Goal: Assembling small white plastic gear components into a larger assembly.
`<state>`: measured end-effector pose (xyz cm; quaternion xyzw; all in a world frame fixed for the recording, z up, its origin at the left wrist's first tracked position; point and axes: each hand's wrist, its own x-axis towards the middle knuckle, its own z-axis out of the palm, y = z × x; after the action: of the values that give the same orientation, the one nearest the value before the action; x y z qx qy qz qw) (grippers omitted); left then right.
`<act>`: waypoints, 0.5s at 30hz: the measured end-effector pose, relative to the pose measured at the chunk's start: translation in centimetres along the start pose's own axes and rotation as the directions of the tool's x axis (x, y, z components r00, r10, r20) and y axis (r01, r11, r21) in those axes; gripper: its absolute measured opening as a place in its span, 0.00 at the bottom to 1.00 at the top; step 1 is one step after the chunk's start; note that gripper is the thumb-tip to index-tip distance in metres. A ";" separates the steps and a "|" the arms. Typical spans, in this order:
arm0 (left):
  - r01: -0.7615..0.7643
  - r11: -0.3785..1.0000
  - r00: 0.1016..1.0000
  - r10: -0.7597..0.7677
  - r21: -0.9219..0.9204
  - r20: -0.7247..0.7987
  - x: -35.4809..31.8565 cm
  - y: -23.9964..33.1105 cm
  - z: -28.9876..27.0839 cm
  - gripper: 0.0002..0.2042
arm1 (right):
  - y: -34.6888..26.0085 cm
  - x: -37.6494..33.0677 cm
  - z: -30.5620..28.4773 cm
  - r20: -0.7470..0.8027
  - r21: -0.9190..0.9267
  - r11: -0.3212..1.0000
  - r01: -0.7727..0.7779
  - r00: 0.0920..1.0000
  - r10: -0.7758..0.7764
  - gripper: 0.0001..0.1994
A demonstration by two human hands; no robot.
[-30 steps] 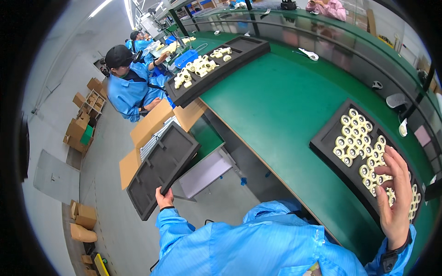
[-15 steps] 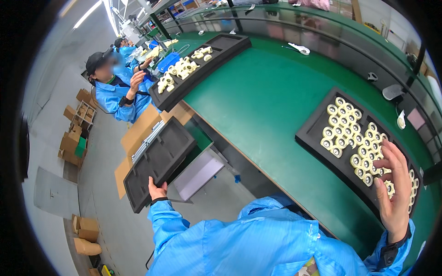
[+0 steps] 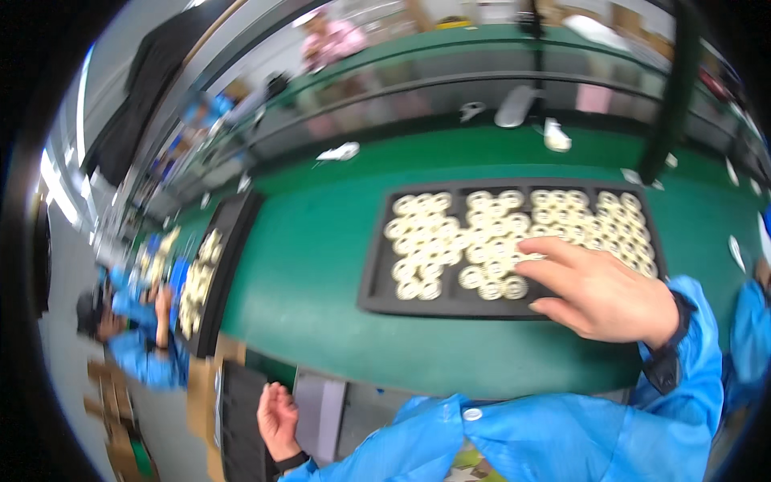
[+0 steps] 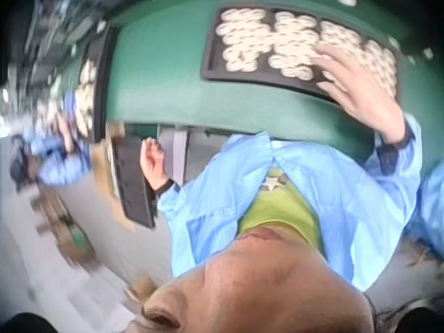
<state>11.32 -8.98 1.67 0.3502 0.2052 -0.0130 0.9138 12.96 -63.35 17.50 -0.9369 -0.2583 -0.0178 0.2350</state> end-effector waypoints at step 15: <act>-0.063 0.846 0.673 -0.355 0.529 0.649 13.6 -10.8 34.5 0.07 | 14.9 13.3 -5.5 0.030 -0.417 0.789 -0.451 0.861 0.507 0.17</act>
<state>34.61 -37.77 12.73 0.5260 -0.1562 -0.2803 0.7876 32.24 -70.76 18.06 -0.9981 -0.0186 0.0563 0.0190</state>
